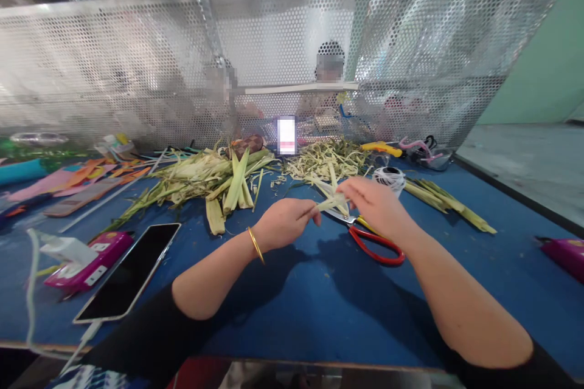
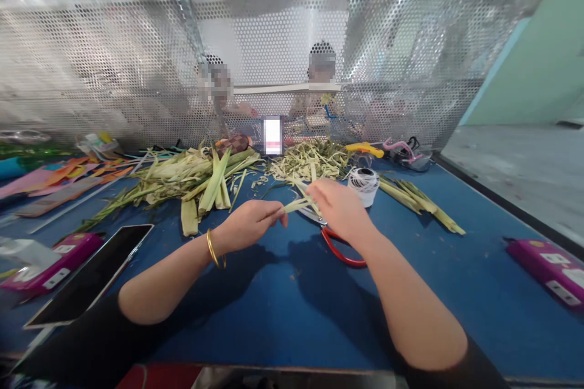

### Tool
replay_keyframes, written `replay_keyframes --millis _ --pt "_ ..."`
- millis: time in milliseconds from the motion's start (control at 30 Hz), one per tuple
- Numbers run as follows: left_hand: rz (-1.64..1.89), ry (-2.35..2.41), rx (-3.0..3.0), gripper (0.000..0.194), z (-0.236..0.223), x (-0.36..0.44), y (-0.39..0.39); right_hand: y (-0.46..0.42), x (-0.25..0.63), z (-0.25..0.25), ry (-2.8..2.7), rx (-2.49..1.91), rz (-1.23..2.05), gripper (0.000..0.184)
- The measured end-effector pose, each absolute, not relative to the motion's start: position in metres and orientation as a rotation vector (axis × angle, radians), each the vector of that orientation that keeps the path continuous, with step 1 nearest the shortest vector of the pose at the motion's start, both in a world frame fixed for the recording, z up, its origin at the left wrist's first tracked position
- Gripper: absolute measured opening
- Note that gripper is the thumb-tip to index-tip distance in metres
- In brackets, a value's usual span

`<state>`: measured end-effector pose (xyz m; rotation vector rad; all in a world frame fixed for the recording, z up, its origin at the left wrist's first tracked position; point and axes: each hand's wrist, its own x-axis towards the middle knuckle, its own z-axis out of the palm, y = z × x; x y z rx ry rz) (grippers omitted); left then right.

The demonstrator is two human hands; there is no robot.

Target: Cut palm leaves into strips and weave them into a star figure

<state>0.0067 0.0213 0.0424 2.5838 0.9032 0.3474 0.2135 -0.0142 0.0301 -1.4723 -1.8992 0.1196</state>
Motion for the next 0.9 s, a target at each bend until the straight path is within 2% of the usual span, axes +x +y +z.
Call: replay_keyframes --millis 100,167,267,333,500,900 --pt "0.49 0.877 2.243 0.035 0.043 0.01 0.021 -0.011 0.225 0.031 -1.438 -1.641 0.247 0.024" --pt "0.55 0.871 2.027 0.033 0.042 0.013 0.018 -0.011 0.225 0.029 -1.39 -1.647 0.547 0.021" --pt "0.559 0.851 1.837 0.031 0.037 0.018 0.012 -0.013 0.212 0.024 -1.489 -1.344 1.017 0.021" --pt "0.546 0.812 1.796 0.029 0.033 0.02 0.011 -0.016 0.198 0.021 -1.463 -1.156 1.123 0.024" --pt "0.532 0.726 1.821 0.028 0.023 0.021 0.013 -0.017 0.178 0.012 -1.26 -1.017 1.215 0.025" --pt "0.602 0.766 1.667 0.027 0.024 0.023 0.009 -0.014 0.176 0.006 -1.15 -0.971 1.107 0.022"
